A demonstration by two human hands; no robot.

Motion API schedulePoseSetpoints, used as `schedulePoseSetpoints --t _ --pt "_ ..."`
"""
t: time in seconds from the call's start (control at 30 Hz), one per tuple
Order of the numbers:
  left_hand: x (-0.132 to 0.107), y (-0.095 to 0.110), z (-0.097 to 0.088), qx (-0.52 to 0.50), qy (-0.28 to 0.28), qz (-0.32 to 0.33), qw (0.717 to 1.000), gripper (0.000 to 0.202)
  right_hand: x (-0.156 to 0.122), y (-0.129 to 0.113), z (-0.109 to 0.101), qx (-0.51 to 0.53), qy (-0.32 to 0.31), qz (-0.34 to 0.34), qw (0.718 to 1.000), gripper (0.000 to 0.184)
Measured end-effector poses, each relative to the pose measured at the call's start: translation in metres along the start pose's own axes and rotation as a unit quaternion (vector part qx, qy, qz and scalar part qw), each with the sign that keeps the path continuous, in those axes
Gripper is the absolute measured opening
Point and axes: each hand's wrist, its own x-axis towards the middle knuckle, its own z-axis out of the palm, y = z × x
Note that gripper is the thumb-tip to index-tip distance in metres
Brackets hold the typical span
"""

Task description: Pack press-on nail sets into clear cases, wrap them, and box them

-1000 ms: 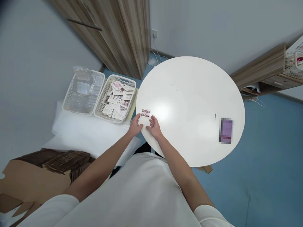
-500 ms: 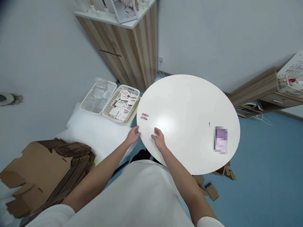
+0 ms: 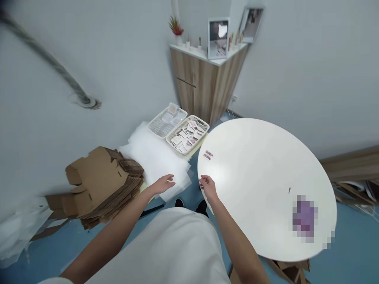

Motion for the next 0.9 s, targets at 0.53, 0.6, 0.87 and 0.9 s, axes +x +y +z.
schedulePoseSetpoints --t 0.53,0.6,0.87,0.9 --pt "0.032 -0.004 -0.115 -0.038 0.052 0.051 0.997 0.060 0.078 -0.081 0.125 -0.219 -0.189 -0.083 0.954 0.036" --pt "0.045 -0.001 -0.124 -0.050 0.062 0.056 0.995 0.058 0.103 -0.091 0.128 -0.230 -0.160 -0.102 0.954 0.035" --pt "0.128 0.033 -0.167 -0.029 0.131 0.049 0.990 0.047 0.213 -0.133 0.156 -0.289 -0.101 -0.172 0.936 0.033" --pt "0.141 0.041 -0.170 -0.039 0.138 0.046 0.989 0.047 0.225 -0.138 0.160 -0.315 -0.093 -0.189 0.925 0.033"
